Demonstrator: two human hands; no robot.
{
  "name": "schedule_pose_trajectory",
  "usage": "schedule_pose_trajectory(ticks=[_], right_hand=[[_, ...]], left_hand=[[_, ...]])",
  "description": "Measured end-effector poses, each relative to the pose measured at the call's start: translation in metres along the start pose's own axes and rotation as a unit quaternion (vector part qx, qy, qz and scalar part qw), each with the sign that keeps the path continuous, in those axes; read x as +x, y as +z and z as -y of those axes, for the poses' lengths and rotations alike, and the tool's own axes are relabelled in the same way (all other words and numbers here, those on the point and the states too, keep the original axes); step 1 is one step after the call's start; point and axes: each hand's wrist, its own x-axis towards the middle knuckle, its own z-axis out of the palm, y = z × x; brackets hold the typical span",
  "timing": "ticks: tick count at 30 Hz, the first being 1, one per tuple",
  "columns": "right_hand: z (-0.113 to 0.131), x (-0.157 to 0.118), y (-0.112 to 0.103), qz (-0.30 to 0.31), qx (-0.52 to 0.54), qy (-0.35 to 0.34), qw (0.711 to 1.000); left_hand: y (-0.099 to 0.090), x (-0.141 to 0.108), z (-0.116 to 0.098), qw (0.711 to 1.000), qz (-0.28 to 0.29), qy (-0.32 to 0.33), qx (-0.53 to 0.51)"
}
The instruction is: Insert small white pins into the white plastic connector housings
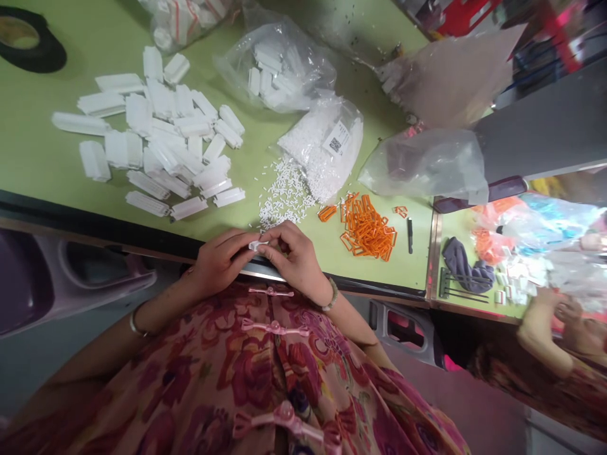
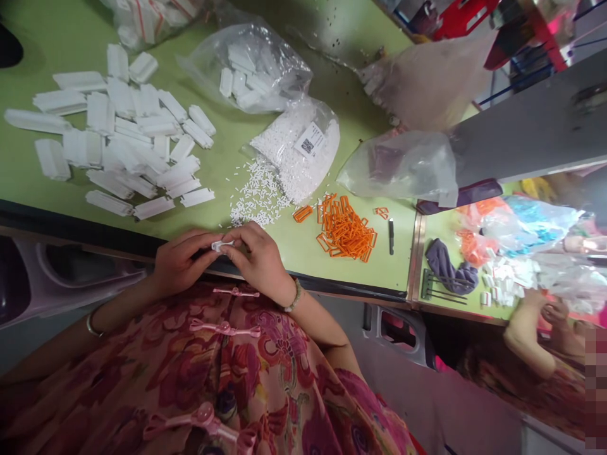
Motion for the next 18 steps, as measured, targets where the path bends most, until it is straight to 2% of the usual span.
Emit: schedule_pose_trajectory(ticks=[3,7,14,18], right_hand=[[-0.0048,0.0021,-0.0053,0.032,0.017,-0.004,0.999],[-0.0082,0.0029,-0.0075,0.046,0.007,-0.006,0.999],[-0.0047,0.0003,-0.0042,0.012,-0.018,-0.052,0.998],[-0.0042,-0.0018,-0.0016,0.003,-0.094,-0.100,0.990]], left_hand=[[-0.0016,0.0014,-0.0005,1.000,0.010,-0.026,-0.014],[-0.0029,0.0026,-0.0010,0.998,0.019,-0.042,-0.032],[-0.0039,0.0037,-0.0005,0.997,0.021,-0.062,-0.047],[-0.0058,0.0041,-0.0007,0.995,0.026,-0.081,-0.048]])
